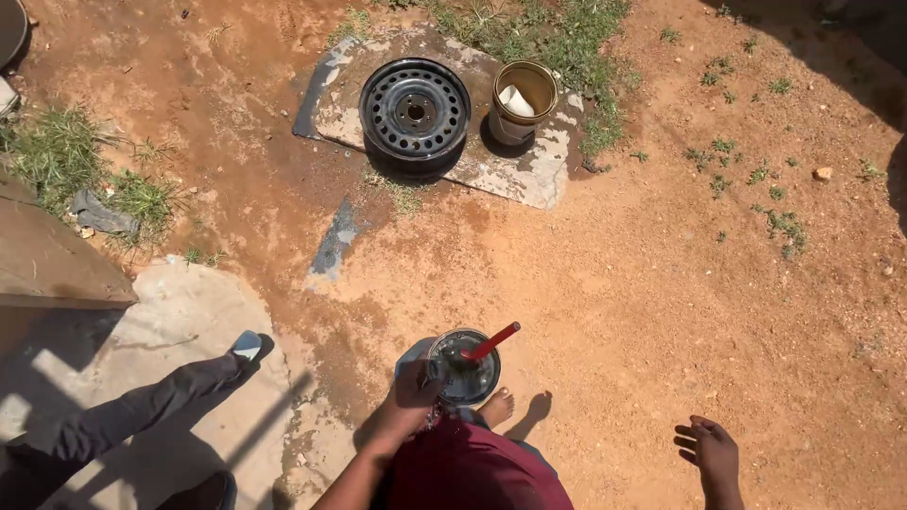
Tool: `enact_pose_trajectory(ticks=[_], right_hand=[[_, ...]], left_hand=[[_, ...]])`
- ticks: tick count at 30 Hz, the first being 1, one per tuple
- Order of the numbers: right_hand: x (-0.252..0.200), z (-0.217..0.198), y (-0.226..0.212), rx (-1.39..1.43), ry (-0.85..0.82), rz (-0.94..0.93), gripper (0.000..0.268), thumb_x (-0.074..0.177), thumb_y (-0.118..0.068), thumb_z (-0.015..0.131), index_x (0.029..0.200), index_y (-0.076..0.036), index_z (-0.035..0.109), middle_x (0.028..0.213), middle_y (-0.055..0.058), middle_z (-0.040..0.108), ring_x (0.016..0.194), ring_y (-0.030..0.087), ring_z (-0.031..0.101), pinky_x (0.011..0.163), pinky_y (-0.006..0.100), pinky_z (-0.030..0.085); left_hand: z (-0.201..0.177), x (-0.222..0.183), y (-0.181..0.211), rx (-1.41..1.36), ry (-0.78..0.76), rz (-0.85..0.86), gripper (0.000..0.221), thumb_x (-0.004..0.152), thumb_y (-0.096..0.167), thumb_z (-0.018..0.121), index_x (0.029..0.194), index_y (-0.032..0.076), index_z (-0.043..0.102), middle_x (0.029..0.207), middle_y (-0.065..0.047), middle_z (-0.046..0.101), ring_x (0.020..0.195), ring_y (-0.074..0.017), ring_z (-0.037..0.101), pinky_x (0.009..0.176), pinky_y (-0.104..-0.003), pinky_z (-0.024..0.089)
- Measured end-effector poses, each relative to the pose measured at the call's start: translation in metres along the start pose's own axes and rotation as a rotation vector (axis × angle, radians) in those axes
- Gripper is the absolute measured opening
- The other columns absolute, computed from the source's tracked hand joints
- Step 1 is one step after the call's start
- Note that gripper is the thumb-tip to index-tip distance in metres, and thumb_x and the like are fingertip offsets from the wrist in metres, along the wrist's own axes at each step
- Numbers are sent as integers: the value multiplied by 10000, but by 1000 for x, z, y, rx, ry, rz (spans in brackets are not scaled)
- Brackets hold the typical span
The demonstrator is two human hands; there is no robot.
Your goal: Cleaning a car rim with water and then applying a white substance, likely primer or paint, using a brush.
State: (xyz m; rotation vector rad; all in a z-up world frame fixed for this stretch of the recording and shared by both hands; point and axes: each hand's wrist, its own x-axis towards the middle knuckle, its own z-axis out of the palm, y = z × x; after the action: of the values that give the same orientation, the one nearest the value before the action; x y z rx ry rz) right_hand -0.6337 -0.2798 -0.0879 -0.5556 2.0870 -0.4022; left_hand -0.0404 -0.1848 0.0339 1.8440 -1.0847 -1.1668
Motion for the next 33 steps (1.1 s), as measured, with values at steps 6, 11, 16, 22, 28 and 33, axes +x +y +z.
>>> enact_pose_trajectory(ticks=[6, 11, 16, 22, 28, 33], right_hand=[[18, 77, -310, 52, -108, -514, 335, 1090, -77, 447, 1372, 63, 560, 1123, 220, 700, 945, 315, 701, 798, 410, 568], [-4, 231, -394, -153, -311, -332, 324, 1071, -124, 469, 1318, 26, 617, 1056, 191, 733, 897, 286, 713, 772, 415, 570], [40, 320, -443, -533, -575, -398, 309, 1011, -189, 573, 1262, -41, 675, 1070, 93, 768, 877, 206, 714, 737, 333, 540], [141, 384, -589, -476, -530, -319, 294, 1031, -141, 536, 1260, -10, 666, 1055, 143, 777, 867, 235, 724, 725, 360, 559], [301, 537, -702, -473, -594, -395, 264, 1012, -114, 528, 1224, -5, 643, 1029, 135, 769, 877, 225, 724, 733, 364, 565], [422, 635, -702, -483, -529, -391, 300, 950, -107, 568, 1220, -2, 648, 1028, 134, 784, 891, 220, 723, 735, 359, 561]], left_hand=[[59, 129, -110, 78, 44, -318, 420, 923, 417, 659, 1050, 18, 669, 860, -221, 708, 861, -350, 724, 758, -438, 535], [6, 241, -38, -165, 244, -351, 387, 863, 275, 665, 1174, 44, 654, 990, -235, 751, 963, -378, 748, 821, -457, 576], [-59, 351, 10, -258, 273, -336, 506, 870, 172, 635, 1361, 70, 566, 1088, -210, 759, 1024, -337, 755, 873, -416, 576], [-108, 463, -5, -427, 462, -333, 619, 929, 45, 609, 1517, 105, 422, 1294, -136, 683, 1137, -256, 684, 914, -362, 557], [-151, 553, -72, -253, 672, -666, 471, 979, 90, 600, 1449, 58, 574, 1153, -107, 739, 975, -115, 675, 813, -278, 508], [-214, 723, -150, -421, 581, -949, 466, 995, 151, 577, 1459, 109, 575, 975, -134, 682, 698, -170, 590, 557, -337, 487]])
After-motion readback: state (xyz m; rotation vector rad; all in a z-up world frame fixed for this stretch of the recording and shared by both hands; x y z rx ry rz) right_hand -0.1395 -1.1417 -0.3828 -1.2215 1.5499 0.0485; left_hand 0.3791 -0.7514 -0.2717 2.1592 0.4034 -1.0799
